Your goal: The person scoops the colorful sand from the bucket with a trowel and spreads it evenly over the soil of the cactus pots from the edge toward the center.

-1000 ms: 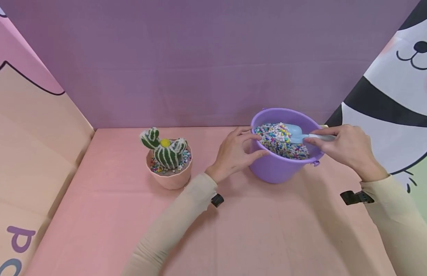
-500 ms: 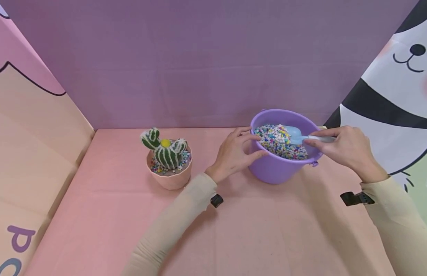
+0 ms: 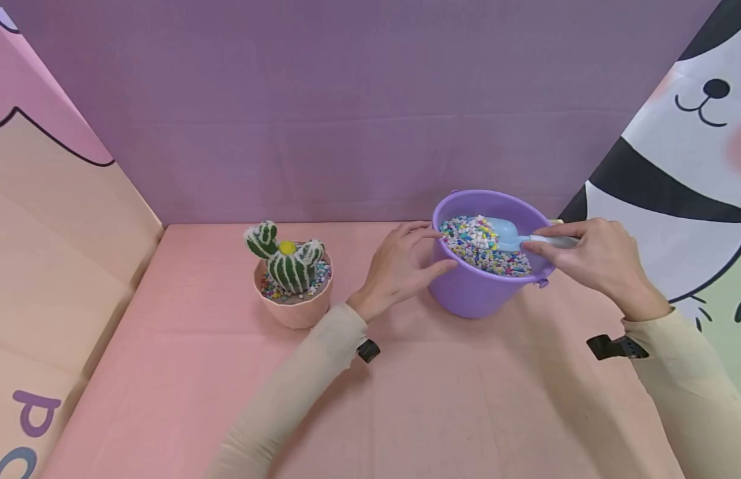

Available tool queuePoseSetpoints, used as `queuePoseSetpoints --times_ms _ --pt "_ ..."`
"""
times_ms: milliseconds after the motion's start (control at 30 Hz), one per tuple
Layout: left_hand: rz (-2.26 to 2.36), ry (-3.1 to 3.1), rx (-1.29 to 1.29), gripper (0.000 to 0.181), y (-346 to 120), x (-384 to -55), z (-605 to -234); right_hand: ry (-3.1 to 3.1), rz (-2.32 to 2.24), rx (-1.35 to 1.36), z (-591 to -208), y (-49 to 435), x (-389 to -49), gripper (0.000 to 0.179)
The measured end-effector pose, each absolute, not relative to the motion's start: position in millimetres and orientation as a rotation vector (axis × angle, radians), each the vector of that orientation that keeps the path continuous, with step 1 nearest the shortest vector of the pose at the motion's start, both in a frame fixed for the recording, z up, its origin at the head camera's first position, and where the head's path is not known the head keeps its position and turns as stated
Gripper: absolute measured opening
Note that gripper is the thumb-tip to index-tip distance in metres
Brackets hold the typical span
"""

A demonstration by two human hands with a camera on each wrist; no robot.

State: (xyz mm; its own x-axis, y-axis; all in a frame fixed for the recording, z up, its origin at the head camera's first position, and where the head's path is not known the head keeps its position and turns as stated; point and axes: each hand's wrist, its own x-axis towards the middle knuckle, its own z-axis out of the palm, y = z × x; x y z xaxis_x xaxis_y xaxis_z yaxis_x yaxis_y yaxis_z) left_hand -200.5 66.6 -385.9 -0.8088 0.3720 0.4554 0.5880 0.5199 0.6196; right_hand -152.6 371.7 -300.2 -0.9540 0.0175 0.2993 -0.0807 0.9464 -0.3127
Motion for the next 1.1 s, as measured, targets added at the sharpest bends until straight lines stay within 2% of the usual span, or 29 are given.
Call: queuePoseSetpoints --times_ms 600,1100 --pt "-1.283 -2.448 -0.722 0.048 37 -192 -388 -2.819 0.506 0.065 -301 339 -146 0.052" --pt "-1.369 -2.420 -0.728 0.042 12 -177 -389 -2.703 0.582 0.238 -316 314 -147 0.032"
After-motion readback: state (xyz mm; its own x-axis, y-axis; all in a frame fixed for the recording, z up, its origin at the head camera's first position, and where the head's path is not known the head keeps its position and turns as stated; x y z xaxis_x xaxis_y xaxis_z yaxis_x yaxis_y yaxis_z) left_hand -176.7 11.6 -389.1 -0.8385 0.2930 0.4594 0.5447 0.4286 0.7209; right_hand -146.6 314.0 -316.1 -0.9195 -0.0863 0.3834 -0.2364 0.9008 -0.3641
